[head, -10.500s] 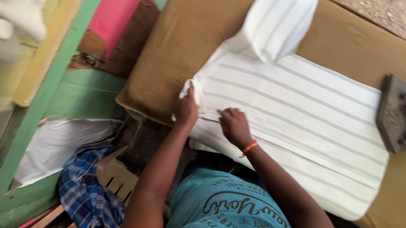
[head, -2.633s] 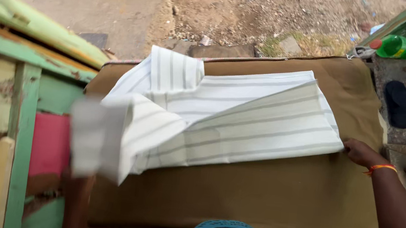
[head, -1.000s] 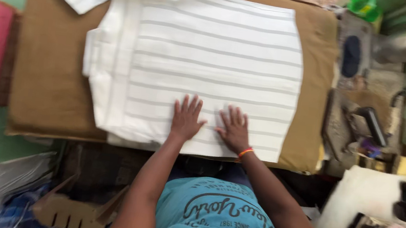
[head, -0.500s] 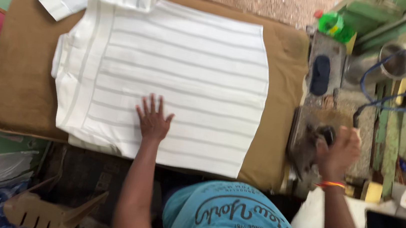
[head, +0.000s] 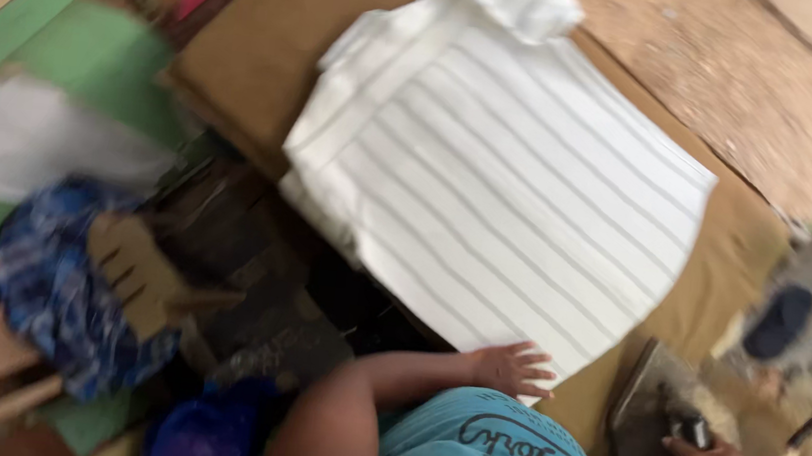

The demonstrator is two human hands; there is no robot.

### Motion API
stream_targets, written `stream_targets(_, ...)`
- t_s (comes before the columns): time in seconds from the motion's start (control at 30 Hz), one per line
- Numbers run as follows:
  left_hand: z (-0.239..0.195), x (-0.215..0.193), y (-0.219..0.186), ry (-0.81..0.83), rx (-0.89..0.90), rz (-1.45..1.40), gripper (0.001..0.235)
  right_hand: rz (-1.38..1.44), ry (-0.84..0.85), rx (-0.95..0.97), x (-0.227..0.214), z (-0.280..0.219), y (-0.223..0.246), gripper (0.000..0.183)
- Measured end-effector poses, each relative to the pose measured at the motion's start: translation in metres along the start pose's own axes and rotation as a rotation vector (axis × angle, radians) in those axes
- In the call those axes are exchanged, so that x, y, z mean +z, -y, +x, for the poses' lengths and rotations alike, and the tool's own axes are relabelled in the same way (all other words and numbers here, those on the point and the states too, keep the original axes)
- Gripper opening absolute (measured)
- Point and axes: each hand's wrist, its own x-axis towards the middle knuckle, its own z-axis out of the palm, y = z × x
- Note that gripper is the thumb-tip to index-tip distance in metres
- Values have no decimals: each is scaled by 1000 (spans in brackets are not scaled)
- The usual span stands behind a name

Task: The person irons a white striped shirt on a padded ironing board. They smooth the fabric with their hands, use a black sponge to rub the surface, and then press the shirt with a hot iron. The person flips the shirt over to iron the other side and finishes by placing the iron down.

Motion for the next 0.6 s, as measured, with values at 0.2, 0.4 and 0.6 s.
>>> stream_targets(0.2, -83, -122, 151, -94, -515, 278, 20, -154, 310, -94, 97, 27, 98, 31)
stream_targets(0.4, -250, -326, 316, -231, -1769, 296, 36, -197, 454, -273, 207, 33, 277, 39)
stream_targets(0.6, -306, -362, 347, -8, -1753, -316, 43, -444, 298, -543, 277, 52, 405, 46)
